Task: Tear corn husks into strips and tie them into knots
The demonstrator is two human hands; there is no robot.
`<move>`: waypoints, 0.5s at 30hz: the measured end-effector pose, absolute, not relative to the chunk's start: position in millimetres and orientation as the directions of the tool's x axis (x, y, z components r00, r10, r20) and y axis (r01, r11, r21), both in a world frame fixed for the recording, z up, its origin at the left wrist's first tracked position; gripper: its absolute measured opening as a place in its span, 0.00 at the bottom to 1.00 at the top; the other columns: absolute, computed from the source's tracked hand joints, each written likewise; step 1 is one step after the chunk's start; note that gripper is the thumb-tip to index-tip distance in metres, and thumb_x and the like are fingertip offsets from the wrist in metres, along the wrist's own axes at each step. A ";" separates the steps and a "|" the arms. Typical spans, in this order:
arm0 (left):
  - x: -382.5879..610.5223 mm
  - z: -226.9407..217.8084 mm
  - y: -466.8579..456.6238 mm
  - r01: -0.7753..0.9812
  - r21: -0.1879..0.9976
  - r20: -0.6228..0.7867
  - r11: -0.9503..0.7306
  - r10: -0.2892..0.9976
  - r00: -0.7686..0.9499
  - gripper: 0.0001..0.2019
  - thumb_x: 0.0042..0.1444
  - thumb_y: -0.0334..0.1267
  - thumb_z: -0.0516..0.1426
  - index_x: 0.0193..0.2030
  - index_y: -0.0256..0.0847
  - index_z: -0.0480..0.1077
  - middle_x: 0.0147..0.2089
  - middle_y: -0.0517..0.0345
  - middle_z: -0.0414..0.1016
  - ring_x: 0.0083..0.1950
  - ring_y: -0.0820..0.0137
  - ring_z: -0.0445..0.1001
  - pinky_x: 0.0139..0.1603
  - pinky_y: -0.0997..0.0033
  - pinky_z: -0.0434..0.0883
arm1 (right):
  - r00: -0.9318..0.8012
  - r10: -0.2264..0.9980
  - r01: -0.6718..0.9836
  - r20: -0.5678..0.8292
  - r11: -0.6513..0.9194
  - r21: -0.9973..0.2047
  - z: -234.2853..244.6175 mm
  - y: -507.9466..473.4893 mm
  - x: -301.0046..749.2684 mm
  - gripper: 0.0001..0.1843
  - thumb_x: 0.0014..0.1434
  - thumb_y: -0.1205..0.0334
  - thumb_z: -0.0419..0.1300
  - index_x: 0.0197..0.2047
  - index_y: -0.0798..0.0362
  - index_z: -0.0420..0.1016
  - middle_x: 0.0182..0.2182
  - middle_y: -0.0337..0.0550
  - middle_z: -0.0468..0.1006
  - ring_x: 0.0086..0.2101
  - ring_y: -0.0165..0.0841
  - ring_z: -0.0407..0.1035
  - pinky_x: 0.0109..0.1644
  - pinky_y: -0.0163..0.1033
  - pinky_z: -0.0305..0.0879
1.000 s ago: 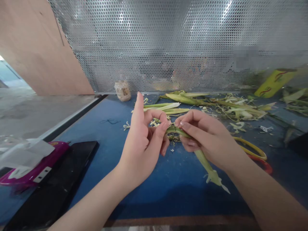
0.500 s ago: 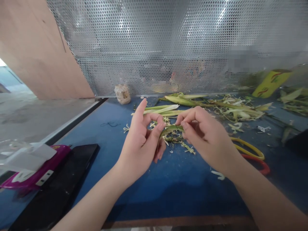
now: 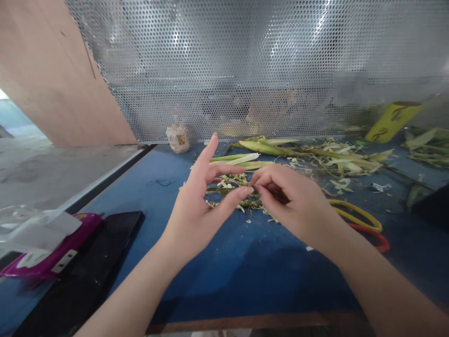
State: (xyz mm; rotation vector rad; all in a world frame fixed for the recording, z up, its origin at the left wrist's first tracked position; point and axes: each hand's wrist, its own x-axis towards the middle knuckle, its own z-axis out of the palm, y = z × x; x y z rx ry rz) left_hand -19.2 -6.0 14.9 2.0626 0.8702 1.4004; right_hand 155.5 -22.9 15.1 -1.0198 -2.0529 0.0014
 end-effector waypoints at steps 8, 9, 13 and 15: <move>-17.7 18.1 -10.1 0.289 0.703 0.615 -0.650 0.759 0.213 0.41 0.47 0.38 0.61 0.65 0.48 0.44 0.30 0.63 0.79 0.51 0.64 0.72 0.54 0.59 0.68 | -0.387 0.604 0.688 0.697 0.692 -0.218 18.7 -23.9 157.5 0.06 0.57 0.73 0.51 0.30 0.54 0.60 0.34 0.42 0.71 0.35 0.29 0.66 0.34 0.32 0.59; -17.9 18.6 -10.2 0.287 0.720 0.594 -0.632 0.775 0.215 0.41 0.47 0.38 0.61 0.65 0.48 0.43 0.30 0.63 0.79 0.50 0.64 0.72 0.53 0.60 0.69 | -0.396 0.596 0.688 0.698 0.697 -0.204 18.9 -24.2 157.5 0.06 0.58 0.72 0.50 0.30 0.54 0.60 0.34 0.42 0.71 0.35 0.29 0.66 0.34 0.32 0.59; -19.2 20.7 -10.1 0.334 0.724 0.554 -0.603 0.797 0.240 0.42 0.46 0.38 0.62 0.65 0.46 0.43 0.30 0.62 0.79 0.50 0.63 0.73 0.51 0.61 0.71 | -0.421 0.587 0.698 0.691 0.697 -0.165 19.1 -25.4 157.8 0.06 0.58 0.72 0.50 0.30 0.54 0.59 0.34 0.43 0.70 0.33 0.28 0.66 0.33 0.32 0.59; -20.0 21.1 -9.5 0.346 0.712 0.547 -0.611 0.791 0.273 0.42 0.47 0.38 0.61 0.65 0.44 0.44 0.29 0.62 0.79 0.50 0.63 0.72 0.52 0.61 0.70 | -0.438 0.587 0.701 0.681 0.697 -0.149 19.4 -25.7 158.1 0.06 0.58 0.72 0.50 0.30 0.54 0.59 0.34 0.43 0.70 0.33 0.28 0.66 0.34 0.33 0.59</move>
